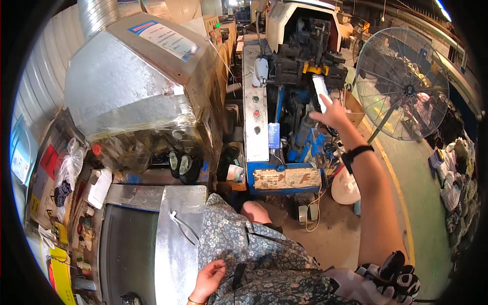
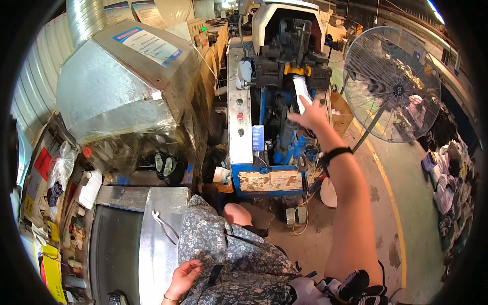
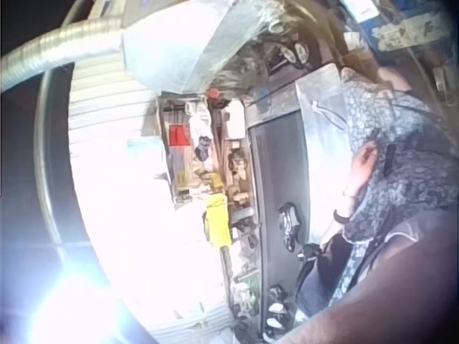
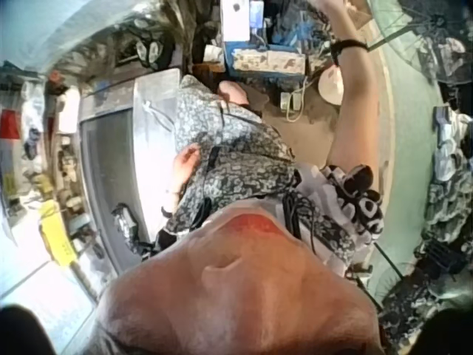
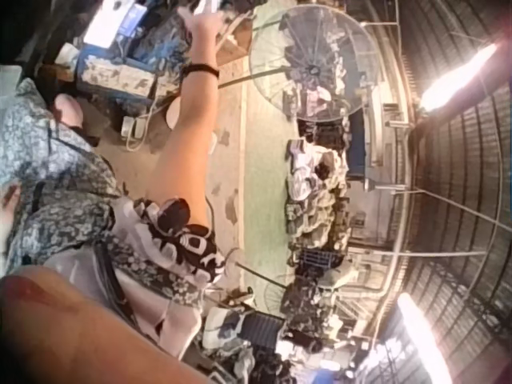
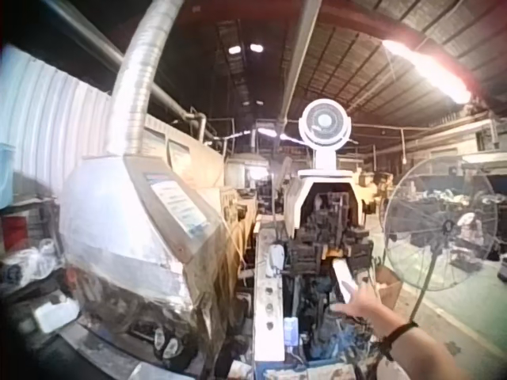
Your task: Applying soles to shoe uppers and preparing them using industrial manufacturing machinery.
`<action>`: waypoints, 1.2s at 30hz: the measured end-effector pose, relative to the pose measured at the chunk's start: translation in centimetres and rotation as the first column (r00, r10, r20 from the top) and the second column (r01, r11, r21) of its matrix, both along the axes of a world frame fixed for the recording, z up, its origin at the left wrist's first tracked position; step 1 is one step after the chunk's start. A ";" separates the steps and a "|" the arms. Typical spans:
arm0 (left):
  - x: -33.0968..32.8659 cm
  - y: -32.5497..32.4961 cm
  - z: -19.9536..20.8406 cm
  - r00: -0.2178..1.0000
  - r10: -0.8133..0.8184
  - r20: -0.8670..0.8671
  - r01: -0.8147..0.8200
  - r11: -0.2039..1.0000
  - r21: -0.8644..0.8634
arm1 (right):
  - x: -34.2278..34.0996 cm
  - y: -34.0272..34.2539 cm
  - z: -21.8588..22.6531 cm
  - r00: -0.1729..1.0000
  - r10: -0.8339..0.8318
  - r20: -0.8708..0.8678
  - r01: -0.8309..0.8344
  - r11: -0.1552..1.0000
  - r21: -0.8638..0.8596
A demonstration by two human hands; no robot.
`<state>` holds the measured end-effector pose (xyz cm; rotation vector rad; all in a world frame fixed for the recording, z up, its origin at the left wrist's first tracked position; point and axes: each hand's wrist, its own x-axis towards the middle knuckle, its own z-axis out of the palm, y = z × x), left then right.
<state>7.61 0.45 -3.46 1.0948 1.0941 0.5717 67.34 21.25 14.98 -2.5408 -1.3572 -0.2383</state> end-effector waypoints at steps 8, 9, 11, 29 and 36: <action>0.6 -0.8 -1.0 0.997 -0.025 -0.076 0.033 0.993 0.111 | 0.1 -1.5 -0.8 0.998 0.058 0.001 -0.058 0.987 0.150; 0.6 -0.9 -0.8 0.996 -0.049 -0.073 0.052 0.998 0.044 | 0.1 -1.4 -0.9 0.999 0.046 -0.008 -0.045 0.989 0.142; 0.7 -0.9 0.0 0.996 -0.024 -0.083 0.030 0.997 0.065 | 0.2 -0.9 -1.3 0.997 0.074 0.011 -0.075 0.986 0.149; -28.6 -14.3 -2.7 -0.373 0.129 -0.919 -0.563 0.755 0.335 | 5.6 8.5 1.6 0.986 0.143 -0.079 -0.127 0.975 0.185; -36.8 -8.8 -4.6 -0.090 0.180 -0.980 -0.705 0.684 0.190 | 2.8 4.9 -2.3 0.470 0.423 0.775 -0.609 0.791 -0.062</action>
